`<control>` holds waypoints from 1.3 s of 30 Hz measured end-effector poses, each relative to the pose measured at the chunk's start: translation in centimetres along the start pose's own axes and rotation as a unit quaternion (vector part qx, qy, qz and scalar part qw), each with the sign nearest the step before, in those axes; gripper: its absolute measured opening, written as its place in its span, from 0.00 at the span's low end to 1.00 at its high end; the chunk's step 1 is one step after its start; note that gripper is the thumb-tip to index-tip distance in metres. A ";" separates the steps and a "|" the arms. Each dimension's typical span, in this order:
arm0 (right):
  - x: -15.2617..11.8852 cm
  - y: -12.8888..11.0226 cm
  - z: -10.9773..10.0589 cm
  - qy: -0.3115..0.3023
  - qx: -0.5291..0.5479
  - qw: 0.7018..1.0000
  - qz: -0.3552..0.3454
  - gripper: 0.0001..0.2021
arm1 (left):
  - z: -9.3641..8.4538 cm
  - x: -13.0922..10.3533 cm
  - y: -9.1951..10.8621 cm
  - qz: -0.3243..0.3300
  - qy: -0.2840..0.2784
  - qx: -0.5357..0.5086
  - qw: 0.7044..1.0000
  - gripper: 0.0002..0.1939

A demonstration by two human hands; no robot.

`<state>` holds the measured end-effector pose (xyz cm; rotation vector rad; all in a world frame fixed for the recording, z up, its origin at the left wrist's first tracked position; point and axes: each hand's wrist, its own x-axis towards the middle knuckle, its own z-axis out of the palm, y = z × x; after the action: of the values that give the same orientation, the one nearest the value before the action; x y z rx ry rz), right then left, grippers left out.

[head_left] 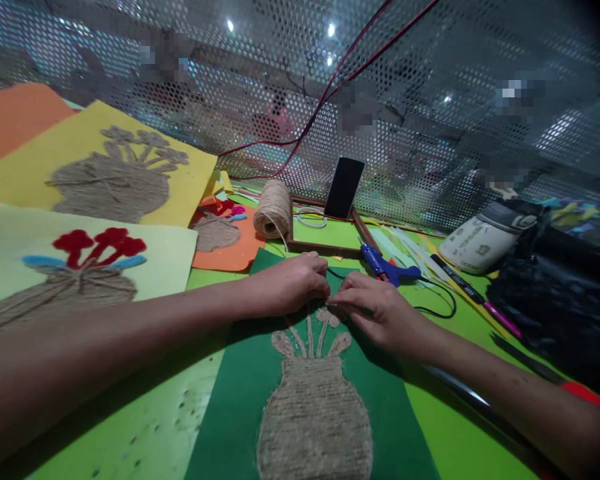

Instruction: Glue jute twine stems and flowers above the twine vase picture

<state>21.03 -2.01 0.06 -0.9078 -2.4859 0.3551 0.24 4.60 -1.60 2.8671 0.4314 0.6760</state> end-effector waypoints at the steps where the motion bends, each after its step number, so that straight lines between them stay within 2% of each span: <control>1: 0.0 -0.1 0.0 -0.006 -0.001 1.000 -0.002 0.11 | 0.0 0.0 0.0 0.000 -0.001 0.001 1.000 0.15; 13: -0.1 -0.1 0.1 -0.053 -0.024 0.998 -0.008 0.12 | 0.3 -0.2 0.0 -0.005 0.015 -0.011 1.000 0.15; 18: 0.0 -0.6 0.1 -0.078 -0.046 0.996 -0.001 0.12 | 0.4 -0.3 -0.1 -0.035 0.023 -0.013 0.999 0.09; 22: 0.1 -0.9 0.2 -0.073 -0.045 0.996 0.016 0.12 | 0.2 -0.3 -0.1 -0.049 0.017 0.010 0.999 0.08; 28: 0.1 -0.9 -0.2 -0.018 -0.009 0.999 0.039 0.11 | 0.1 -0.4 0.1 -0.049 0.001 0.022 0.999 0.09; 39: 0.1 -1.6 0.3 -0.071 -0.051 0.995 0.036 0.11 | 0.3 -0.4 -0.1 -0.041 0.010 0.023 0.999 0.10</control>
<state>20.01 -3.13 0.48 -1.0498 -2.6266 0.3292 0.00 4.57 -2.10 2.8698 0.5713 0.6885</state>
